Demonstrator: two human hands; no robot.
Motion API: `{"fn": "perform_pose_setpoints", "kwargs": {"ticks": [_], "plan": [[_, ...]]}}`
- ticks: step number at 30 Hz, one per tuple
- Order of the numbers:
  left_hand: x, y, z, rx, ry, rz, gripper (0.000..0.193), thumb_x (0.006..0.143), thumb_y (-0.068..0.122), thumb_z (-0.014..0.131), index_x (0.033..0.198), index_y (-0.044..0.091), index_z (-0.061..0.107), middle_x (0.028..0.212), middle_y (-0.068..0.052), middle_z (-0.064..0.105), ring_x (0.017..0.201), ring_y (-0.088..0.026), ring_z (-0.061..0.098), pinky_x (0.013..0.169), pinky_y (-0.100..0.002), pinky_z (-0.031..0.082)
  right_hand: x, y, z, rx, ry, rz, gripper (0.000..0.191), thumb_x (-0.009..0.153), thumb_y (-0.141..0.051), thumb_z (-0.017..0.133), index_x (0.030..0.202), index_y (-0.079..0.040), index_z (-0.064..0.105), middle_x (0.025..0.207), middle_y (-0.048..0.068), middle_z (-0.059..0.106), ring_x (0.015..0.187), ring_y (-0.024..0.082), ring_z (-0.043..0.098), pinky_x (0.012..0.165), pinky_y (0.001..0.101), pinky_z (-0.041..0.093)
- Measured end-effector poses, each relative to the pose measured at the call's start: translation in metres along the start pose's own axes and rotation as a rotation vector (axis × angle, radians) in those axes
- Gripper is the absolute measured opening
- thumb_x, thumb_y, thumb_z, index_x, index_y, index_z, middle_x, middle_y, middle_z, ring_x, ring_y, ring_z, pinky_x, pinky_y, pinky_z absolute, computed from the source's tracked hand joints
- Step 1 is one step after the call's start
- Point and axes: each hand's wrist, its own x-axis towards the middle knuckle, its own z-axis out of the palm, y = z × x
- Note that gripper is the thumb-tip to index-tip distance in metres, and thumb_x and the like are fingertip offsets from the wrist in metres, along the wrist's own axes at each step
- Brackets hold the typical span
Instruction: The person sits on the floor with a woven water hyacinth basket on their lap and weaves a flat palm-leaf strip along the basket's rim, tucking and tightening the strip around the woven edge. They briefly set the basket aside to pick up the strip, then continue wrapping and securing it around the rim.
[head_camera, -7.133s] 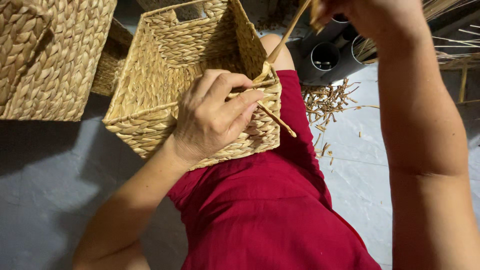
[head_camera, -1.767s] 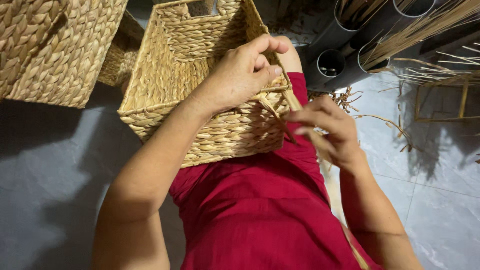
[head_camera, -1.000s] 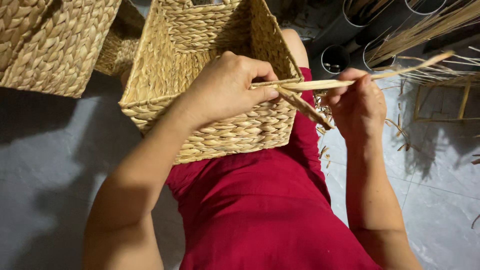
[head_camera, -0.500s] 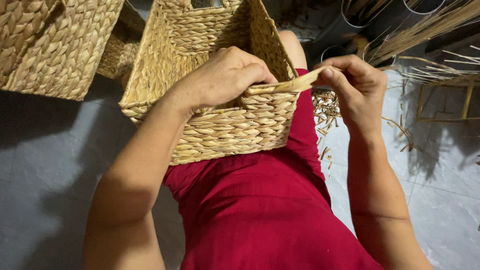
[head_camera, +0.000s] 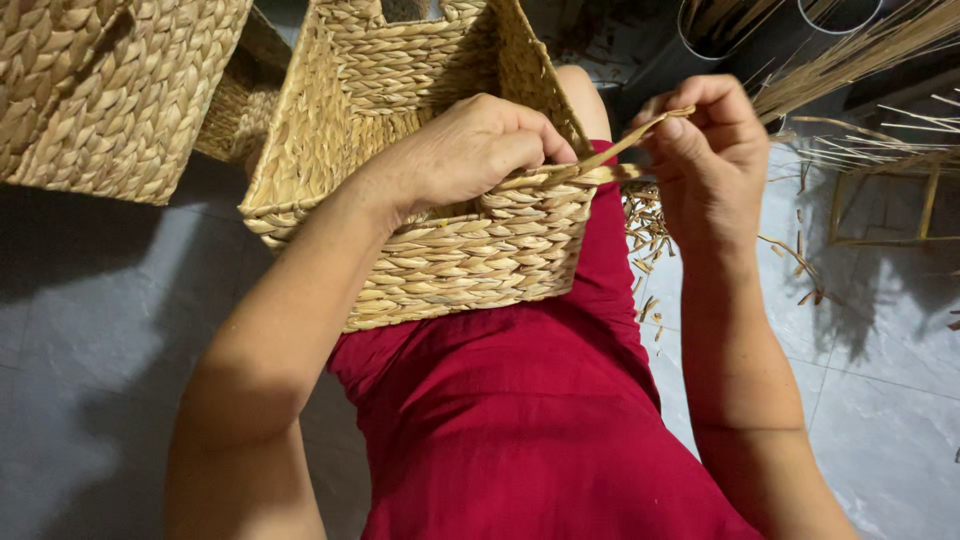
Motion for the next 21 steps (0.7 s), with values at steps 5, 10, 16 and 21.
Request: {"fn": "perform_pose_setpoints", "kwargs": {"ticks": [5, 10, 16, 21], "plan": [[0.008, -0.004, 0.005, -0.071, 0.003, -0.045, 0.031, 0.087, 0.016, 0.054, 0.101, 0.007, 0.08, 0.078, 0.001, 0.074, 0.068, -0.005, 0.062, 0.063, -0.024, 0.052, -0.004, 0.006, 0.008, 0.11, 0.031, 0.107, 0.024, 0.1, -0.002, 0.074, 0.118, -0.004, 0.056, 0.103, 0.01, 0.068, 0.091, 0.016, 0.066, 0.079, 0.0271, 0.054], [0.009, -0.002, 0.006, -0.017, 0.007, 0.023, 0.028, 0.09, 0.02, 0.056, 0.099, 0.008, 0.079, 0.08, 0.003, 0.075, 0.072, -0.003, 0.065, 0.067, -0.024, 0.054, -0.021, 0.017, 0.017, -0.295, 0.073, -0.014, 0.027, 0.103, 0.004, 0.077, 0.113, -0.002, 0.053, 0.1, 0.006, 0.063, 0.09, 0.01, 0.061, 0.081, 0.0218, 0.052], [0.007, 0.005, 0.007, 0.073, 0.045, -0.185, 0.028, 0.094, 0.03, 0.06, 0.1, 0.012, 0.082, 0.076, -0.002, 0.073, 0.069, -0.009, 0.063, 0.064, -0.03, 0.051, -0.038, 0.028, 0.033, -0.561, 0.063, -0.286, 0.028, 0.105, 0.011, 0.074, 0.115, -0.002, 0.051, 0.108, 0.007, 0.062, 0.099, 0.012, 0.065, 0.092, 0.0253, 0.055], [0.008, 0.004, 0.007, 0.075, 0.058, -0.021, 0.026, 0.093, 0.024, 0.061, 0.101, 0.009, 0.081, 0.085, 0.0, 0.079, 0.08, -0.007, 0.072, 0.073, -0.027, 0.057, -0.037, 0.021, 0.042, -1.094, 0.008, -0.633, 0.029, 0.095, 0.01, 0.082, 0.109, -0.001, 0.058, 0.105, 0.009, 0.065, 0.096, 0.021, 0.067, 0.081, 0.0299, 0.054]]}}
